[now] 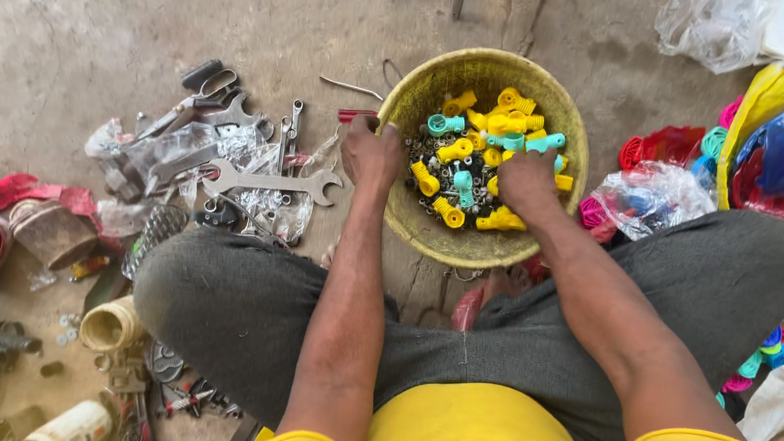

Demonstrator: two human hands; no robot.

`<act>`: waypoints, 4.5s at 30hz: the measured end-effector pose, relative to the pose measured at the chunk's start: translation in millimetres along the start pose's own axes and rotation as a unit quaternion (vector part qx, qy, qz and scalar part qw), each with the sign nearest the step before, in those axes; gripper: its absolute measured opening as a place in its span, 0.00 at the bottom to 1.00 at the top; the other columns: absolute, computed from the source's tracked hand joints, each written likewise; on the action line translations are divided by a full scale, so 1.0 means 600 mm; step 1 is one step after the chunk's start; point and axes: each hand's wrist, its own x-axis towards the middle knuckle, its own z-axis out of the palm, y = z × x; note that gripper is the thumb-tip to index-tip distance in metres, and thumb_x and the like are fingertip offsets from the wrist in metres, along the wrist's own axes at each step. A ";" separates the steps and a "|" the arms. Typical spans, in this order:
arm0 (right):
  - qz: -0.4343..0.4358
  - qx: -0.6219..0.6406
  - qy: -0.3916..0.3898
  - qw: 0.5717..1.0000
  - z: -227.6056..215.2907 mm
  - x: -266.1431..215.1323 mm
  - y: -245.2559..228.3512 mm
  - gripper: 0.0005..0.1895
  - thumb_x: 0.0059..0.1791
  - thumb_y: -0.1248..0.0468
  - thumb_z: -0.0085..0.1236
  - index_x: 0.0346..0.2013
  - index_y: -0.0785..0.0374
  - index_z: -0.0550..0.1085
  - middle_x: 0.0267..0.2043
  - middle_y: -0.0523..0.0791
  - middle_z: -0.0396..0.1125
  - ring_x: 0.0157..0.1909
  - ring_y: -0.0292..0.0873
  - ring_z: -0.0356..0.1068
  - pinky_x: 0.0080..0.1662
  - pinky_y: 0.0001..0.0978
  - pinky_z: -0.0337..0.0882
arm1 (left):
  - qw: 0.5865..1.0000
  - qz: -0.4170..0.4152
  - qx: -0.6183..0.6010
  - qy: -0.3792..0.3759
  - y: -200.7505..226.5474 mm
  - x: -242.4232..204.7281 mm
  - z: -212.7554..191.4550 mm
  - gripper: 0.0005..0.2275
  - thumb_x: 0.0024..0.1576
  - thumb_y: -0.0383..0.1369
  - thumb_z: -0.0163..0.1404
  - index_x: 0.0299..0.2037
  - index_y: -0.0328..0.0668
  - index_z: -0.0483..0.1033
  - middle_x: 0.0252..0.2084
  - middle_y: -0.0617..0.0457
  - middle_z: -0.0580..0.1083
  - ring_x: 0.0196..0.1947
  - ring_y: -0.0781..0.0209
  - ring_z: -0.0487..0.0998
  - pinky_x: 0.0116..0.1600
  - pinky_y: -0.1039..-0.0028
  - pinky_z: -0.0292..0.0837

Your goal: The person sorts colorful plastic spools from a bowl and then uses a hammer and pliers to adjust a metal bicycle handlebar assembly. The person works on the floor surrounded by tools and plastic parts.

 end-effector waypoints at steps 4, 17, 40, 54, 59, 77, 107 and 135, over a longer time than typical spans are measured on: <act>-0.055 0.157 0.105 0.980 0.015 0.014 -0.056 0.18 0.42 0.64 0.52 0.45 0.53 0.79 0.48 0.46 0.72 0.55 0.52 0.70 0.55 0.58 0.64 | 0.994 0.075 0.041 0.063 -0.079 0.014 0.051 0.20 0.49 0.39 0.58 0.47 0.31 0.76 0.47 0.34 0.76 0.47 0.36 0.77 0.53 0.54 0.71; -0.063 0.026 0.098 0.993 0.027 0.014 -0.158 0.12 0.50 0.62 0.47 0.43 0.56 0.78 0.44 0.48 0.71 0.50 0.51 0.69 0.48 0.53 0.65 | 0.973 -0.179 -0.039 -0.141 -0.234 0.031 0.156 0.17 0.55 0.34 0.51 0.50 0.30 0.70 0.40 0.31 0.78 0.29 0.41 0.81 0.27 0.52 0.76; 0.129 0.418 0.305 0.846 -0.150 -0.017 0.099 0.16 0.47 0.64 0.58 0.49 0.65 0.77 0.45 0.57 0.72 0.48 0.60 0.72 0.51 0.49 0.71 | 0.933 0.165 -0.043 -0.315 0.030 0.283 0.258 0.09 0.55 0.33 0.50 0.34 0.36 0.82 0.28 0.50 0.79 0.27 0.57 0.78 0.36 0.61 0.78; 0.175 0.413 0.197 0.872 -0.320 -0.071 0.004 0.17 0.45 0.62 0.61 0.48 0.61 0.76 0.42 0.50 0.72 0.43 0.53 0.75 0.45 0.42 0.75 | 0.562 -0.077 -0.773 -0.284 0.227 0.425 0.297 0.29 0.52 0.52 0.58 0.57 0.40 0.70 0.50 0.50 0.72 0.51 0.52 0.72 0.61 0.56 0.66; 0.174 0.436 0.175 0.866 -0.316 -0.059 -0.012 0.18 0.46 0.63 0.60 0.50 0.62 0.75 0.44 0.51 0.70 0.43 0.52 0.75 0.45 0.41 0.74 | 0.574 -0.097 -0.763 -0.282 0.232 0.452 0.294 0.22 0.50 0.47 0.63 0.47 0.42 0.73 0.39 0.52 0.74 0.43 0.53 0.74 0.54 0.59 0.69; 0.173 0.826 0.048 0.534 -0.366 -0.052 -0.072 0.18 0.52 0.66 0.55 0.56 0.66 0.78 0.36 0.56 0.71 0.35 0.51 0.67 0.40 0.45 0.65 | 0.554 -0.112 -0.825 0.009 0.030 0.132 0.082 0.26 0.55 0.55 0.52 0.54 0.45 0.71 0.43 0.52 0.75 0.41 0.54 0.78 0.46 0.62 0.77; -0.108 0.046 -0.095 0.989 -0.575 -0.030 -0.229 0.17 0.53 0.50 0.56 0.45 0.61 0.77 0.41 0.52 0.70 0.44 0.52 0.72 0.48 0.50 0.73 | 0.403 -0.070 -0.911 -0.051 -0.081 -0.014 0.191 0.31 0.64 0.64 0.34 0.47 0.43 0.74 0.38 0.47 0.74 0.42 0.50 0.77 0.46 0.54 0.77; 0.129 0.164 0.047 0.977 -0.175 -0.136 0.236 0.21 0.51 0.63 0.60 0.57 0.68 0.76 0.44 0.64 0.72 0.49 0.65 0.73 0.52 0.52 0.71 | 0.465 -0.109 -0.879 0.005 -0.134 -0.009 0.208 0.26 0.66 0.61 0.37 0.34 0.48 0.75 0.25 0.56 0.71 0.20 0.61 0.71 0.22 0.68 0.68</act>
